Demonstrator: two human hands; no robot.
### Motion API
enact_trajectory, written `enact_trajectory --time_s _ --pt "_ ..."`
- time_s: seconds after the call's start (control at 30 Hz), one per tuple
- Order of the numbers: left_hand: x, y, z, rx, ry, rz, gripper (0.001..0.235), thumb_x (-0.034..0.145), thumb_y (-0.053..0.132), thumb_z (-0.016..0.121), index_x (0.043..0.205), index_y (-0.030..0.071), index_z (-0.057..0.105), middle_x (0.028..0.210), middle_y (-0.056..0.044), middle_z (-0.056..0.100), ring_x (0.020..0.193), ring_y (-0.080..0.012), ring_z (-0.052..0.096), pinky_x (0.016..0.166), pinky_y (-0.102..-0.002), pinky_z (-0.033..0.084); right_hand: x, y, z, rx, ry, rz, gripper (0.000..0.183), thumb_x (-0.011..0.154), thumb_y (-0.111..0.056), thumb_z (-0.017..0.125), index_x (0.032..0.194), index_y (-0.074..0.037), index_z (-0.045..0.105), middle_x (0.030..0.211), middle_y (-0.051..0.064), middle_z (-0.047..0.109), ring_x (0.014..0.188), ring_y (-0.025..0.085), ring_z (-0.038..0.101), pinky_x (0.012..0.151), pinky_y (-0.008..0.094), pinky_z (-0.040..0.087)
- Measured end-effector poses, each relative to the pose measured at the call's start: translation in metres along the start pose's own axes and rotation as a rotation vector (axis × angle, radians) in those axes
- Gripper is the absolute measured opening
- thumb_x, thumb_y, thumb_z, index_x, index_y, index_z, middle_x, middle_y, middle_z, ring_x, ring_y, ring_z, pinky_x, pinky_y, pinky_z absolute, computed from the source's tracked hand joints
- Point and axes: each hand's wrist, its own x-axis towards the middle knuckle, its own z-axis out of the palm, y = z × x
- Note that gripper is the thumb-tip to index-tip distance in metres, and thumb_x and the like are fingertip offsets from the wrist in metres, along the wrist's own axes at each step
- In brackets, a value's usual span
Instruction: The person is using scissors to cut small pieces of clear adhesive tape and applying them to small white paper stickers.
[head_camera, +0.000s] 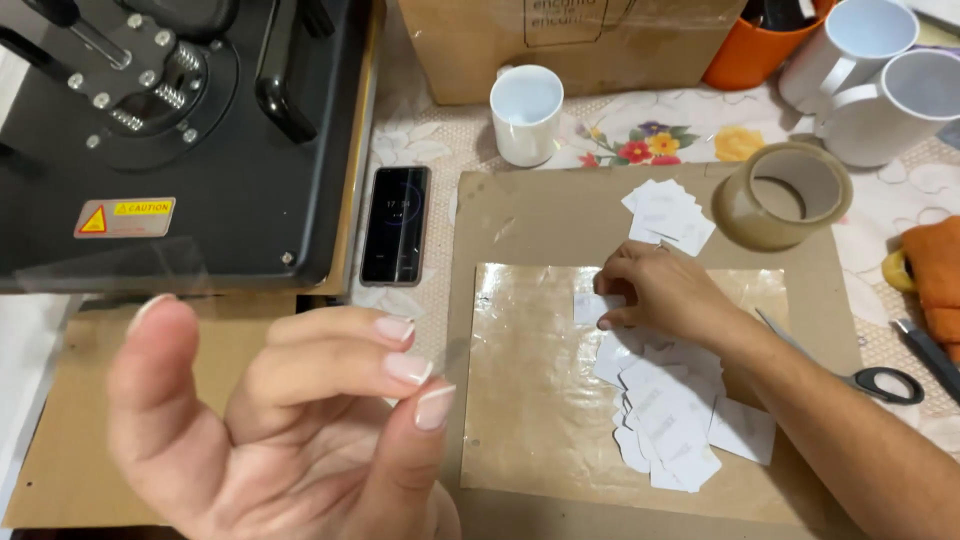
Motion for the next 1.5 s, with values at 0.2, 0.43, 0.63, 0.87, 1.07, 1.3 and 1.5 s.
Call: enact_trajectory --time_s 0.2,0.43,0.63,0.87,1.07,1.3,1.5 --pt "0.000 0.008 0.002 0.089 -0.021 -0.011 0.086 0.087 -0.001 0.074 0.157 0.012 0.026 0.089 -0.011 0.070 0.096 -0.0243 0.068 0.113 -0.037 0.057 -0.004 0.007 -0.005 0.396 -0.043 -0.066 0.016 0.078 -0.010 0.081 0.088 -0.020 0.074 0.075 -0.010 0.079 0.070 0.006 0.062 0.067 0.023 0.044" --pt "0.002 -0.002 -0.003 0.054 -0.172 0.053 0.089 0.084 -0.002 0.077 0.155 0.008 0.024 0.090 -0.012 0.071 0.091 -0.0256 0.068 0.109 -0.041 0.060 -0.026 0.019 -0.052 0.233 0.159 0.235 0.035 0.069 -0.034 0.089 0.100 -0.022 0.081 0.093 -0.001 0.080 0.080 0.014 0.069 0.074 0.028 0.051" --pt "-0.001 0.005 -0.005 0.069 -0.191 0.054 0.085 0.086 -0.002 0.076 0.154 0.010 0.027 0.090 -0.010 0.071 0.094 -0.0244 0.068 0.109 -0.039 0.060 -0.023 0.029 -0.020 0.618 -0.400 -0.101 0.034 0.068 -0.009 0.090 0.101 -0.004 0.087 0.103 0.003 0.088 0.086 0.011 0.078 0.074 0.025 0.063" --pt "0.001 -0.001 -0.009 0.059 -0.227 0.099 0.089 0.084 -0.004 0.079 0.154 0.008 0.025 0.090 -0.010 0.071 0.091 -0.0236 0.069 0.105 -0.037 0.061 -0.052 0.010 -0.011 0.031 0.182 -0.280 0.015 0.083 -0.034 0.077 0.086 -0.019 0.077 0.102 -0.008 0.074 0.084 0.015 0.067 0.068 0.033 0.053" --pt "-0.006 0.004 -0.007 0.045 -0.208 0.112 0.087 0.085 -0.003 0.078 0.155 0.010 0.027 0.090 -0.010 0.071 0.090 -0.0243 0.068 0.105 -0.039 0.061 0.028 0.059 -0.044 -0.116 0.251 0.093 0.053 0.080 -0.032 0.079 0.128 -0.015 0.064 0.129 0.012 0.061 0.110 0.037 0.062 0.089 0.048 0.049" --pt "-0.006 0.001 -0.006 0.013 -0.150 0.127 0.086 0.083 -0.002 0.078 0.154 0.011 0.031 0.086 -0.012 0.070 0.085 -0.0244 0.065 0.100 -0.038 0.060 0.073 0.058 -0.069 -0.186 -0.054 0.396 0.082 0.067 -0.047 0.093 0.135 -0.014 0.061 0.131 0.013 0.060 0.112 0.032 0.061 0.090 0.042 0.053" --pt "-0.001 -0.005 -0.009 0.054 -0.231 0.205 0.086 0.082 0.002 0.080 0.151 0.008 0.029 0.086 -0.010 0.072 0.082 -0.0235 0.069 0.093 -0.036 0.061 0.078 0.050 -0.077 -0.186 -0.131 0.465 0.080 0.063 -0.046 0.097 0.126 -0.013 0.064 0.117 0.011 0.069 0.103 0.031 0.063 0.079 0.040 0.051"
